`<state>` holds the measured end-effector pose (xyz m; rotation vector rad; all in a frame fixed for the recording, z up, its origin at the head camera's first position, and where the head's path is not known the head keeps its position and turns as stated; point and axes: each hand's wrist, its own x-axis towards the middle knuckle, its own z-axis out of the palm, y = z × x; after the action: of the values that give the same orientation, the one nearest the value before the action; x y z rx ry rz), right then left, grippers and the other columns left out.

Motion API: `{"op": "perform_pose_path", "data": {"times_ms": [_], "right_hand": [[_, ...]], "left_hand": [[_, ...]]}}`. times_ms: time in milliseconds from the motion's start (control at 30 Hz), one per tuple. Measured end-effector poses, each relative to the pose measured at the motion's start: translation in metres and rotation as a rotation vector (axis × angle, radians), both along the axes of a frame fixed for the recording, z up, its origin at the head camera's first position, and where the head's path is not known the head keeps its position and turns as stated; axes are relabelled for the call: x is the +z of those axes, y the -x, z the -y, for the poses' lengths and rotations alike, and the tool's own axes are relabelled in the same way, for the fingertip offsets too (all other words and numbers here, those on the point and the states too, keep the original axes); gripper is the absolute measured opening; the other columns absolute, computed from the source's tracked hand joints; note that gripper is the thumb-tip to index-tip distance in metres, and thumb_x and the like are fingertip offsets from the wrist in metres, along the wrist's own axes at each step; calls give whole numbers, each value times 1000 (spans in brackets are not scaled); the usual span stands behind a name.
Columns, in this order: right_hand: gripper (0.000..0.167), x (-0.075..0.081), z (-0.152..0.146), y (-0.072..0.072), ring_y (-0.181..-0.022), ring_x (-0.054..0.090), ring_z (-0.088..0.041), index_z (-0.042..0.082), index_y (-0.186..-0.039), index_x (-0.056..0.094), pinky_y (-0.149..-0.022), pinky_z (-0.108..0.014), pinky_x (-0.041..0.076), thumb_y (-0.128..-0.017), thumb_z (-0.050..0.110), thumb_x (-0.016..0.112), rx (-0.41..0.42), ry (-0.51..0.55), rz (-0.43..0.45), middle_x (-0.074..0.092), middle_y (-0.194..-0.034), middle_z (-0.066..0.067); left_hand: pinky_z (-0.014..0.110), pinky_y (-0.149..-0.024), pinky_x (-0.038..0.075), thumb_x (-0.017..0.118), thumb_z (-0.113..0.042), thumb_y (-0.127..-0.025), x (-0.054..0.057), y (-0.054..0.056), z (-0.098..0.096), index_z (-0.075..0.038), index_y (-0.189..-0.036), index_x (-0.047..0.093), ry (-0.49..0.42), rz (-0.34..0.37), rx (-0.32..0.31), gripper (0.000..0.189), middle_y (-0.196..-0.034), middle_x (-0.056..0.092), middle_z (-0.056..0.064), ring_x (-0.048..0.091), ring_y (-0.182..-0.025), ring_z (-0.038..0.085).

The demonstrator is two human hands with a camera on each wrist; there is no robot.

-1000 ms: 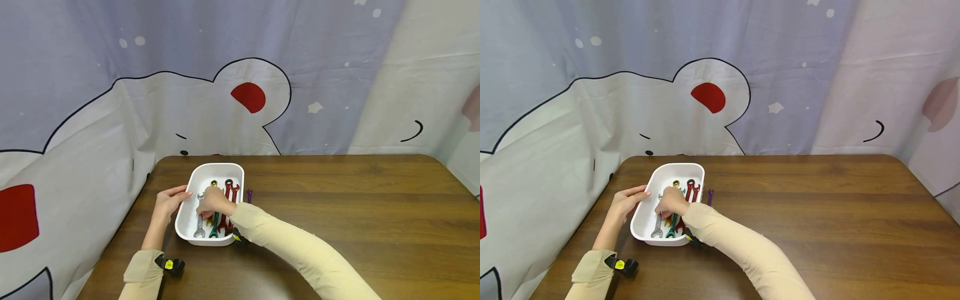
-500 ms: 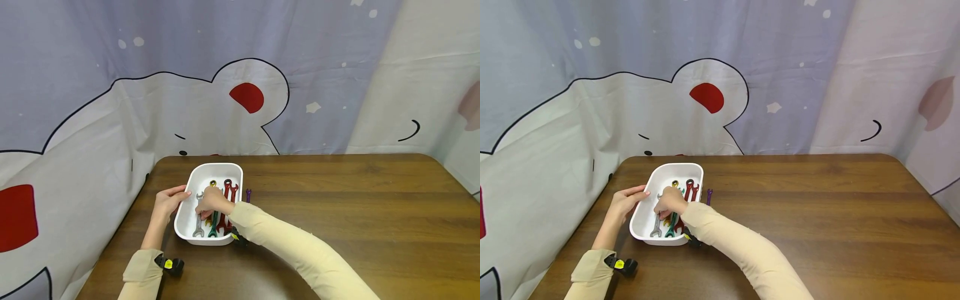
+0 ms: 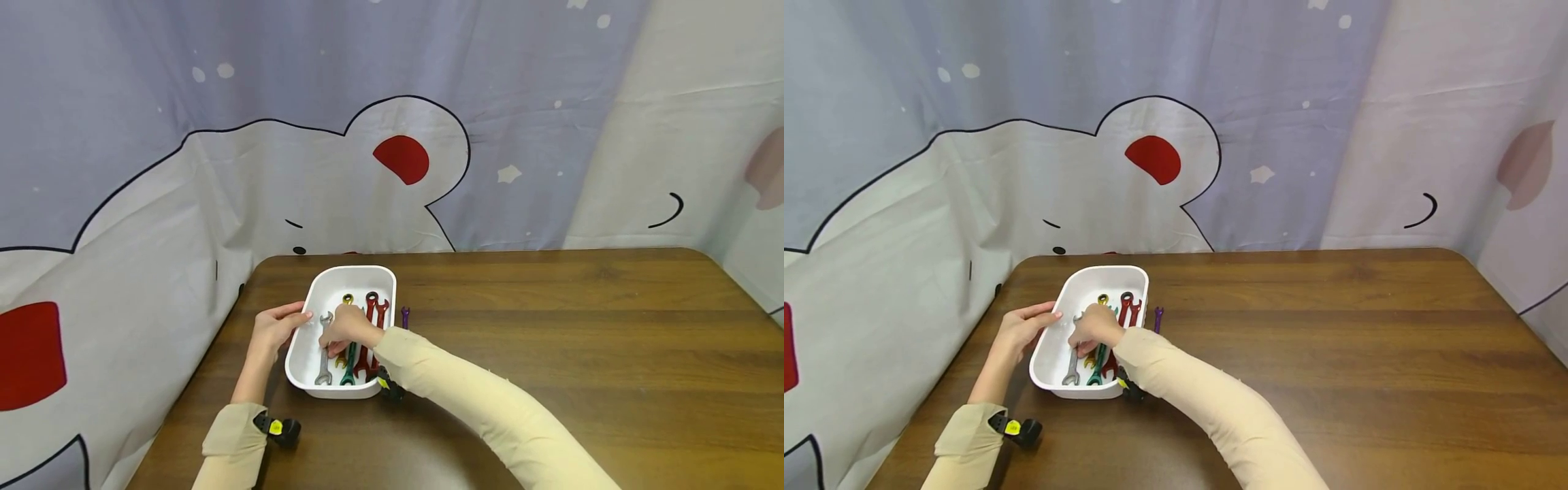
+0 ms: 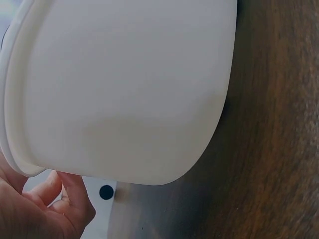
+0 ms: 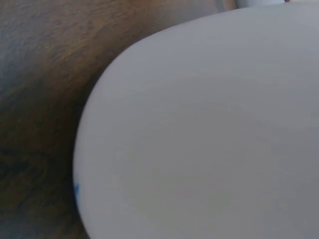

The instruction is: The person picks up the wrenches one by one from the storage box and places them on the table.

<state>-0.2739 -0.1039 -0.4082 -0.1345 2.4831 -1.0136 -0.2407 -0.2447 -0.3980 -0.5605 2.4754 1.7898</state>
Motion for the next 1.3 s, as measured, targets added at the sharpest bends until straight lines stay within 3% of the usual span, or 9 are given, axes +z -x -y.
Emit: {"op": "perform_pose_path", "data": {"times_ms": [200,400,567,833,1033,1300], "right_hand": [[27,-1,-1,2,-39,56,-6,1,-78,57,-61,-16,53,-74,13,81,0,34,16,69,-59,-6],[24,-2,-2,2,-39,56,-6,1,-76,59,-59,-17,52,-75,13,80,0,57,31,72,-69,-10],[24,-2,-3,1,-43,60,-8,1,-76,59,-62,-17,50,-75,14,80,10,56,15,72,-67,-9],[24,-6,-3,-2,-42,60,-7,5,-61,61,-52,-16,49,-77,12,77,7,109,23,71,-62,-9],[22,-6,-4,-6,-44,62,-10,5,-63,59,-50,-17,50,-78,10,76,7,167,25,68,-56,-8],[23,-2,-7,-10,-54,69,-16,4,-60,63,-52,-20,52,-79,9,75,27,194,25,70,-64,-13]], "left_hand": [[20,-62,52,71,-18,-86,0,1,0,-1,-129,59,-4,3,7,48,-89,68,-2,59,-71,2],[20,-60,52,71,-17,-86,0,2,1,1,-128,59,7,-8,8,47,-100,68,6,59,-70,2],[19,-61,51,71,-18,-86,1,2,1,0,-128,59,18,-5,8,47,-105,68,8,59,-71,2],[19,-61,51,71,-19,-86,0,1,1,-1,-129,60,30,9,8,47,-113,67,13,59,-72,2],[19,-60,51,71,-19,-87,0,1,0,-1,-128,60,38,12,8,47,-107,68,10,58,-71,1],[20,-62,51,71,-19,-86,-1,0,0,-1,-128,60,12,8,5,47,-94,69,0,59,-72,2]]}}
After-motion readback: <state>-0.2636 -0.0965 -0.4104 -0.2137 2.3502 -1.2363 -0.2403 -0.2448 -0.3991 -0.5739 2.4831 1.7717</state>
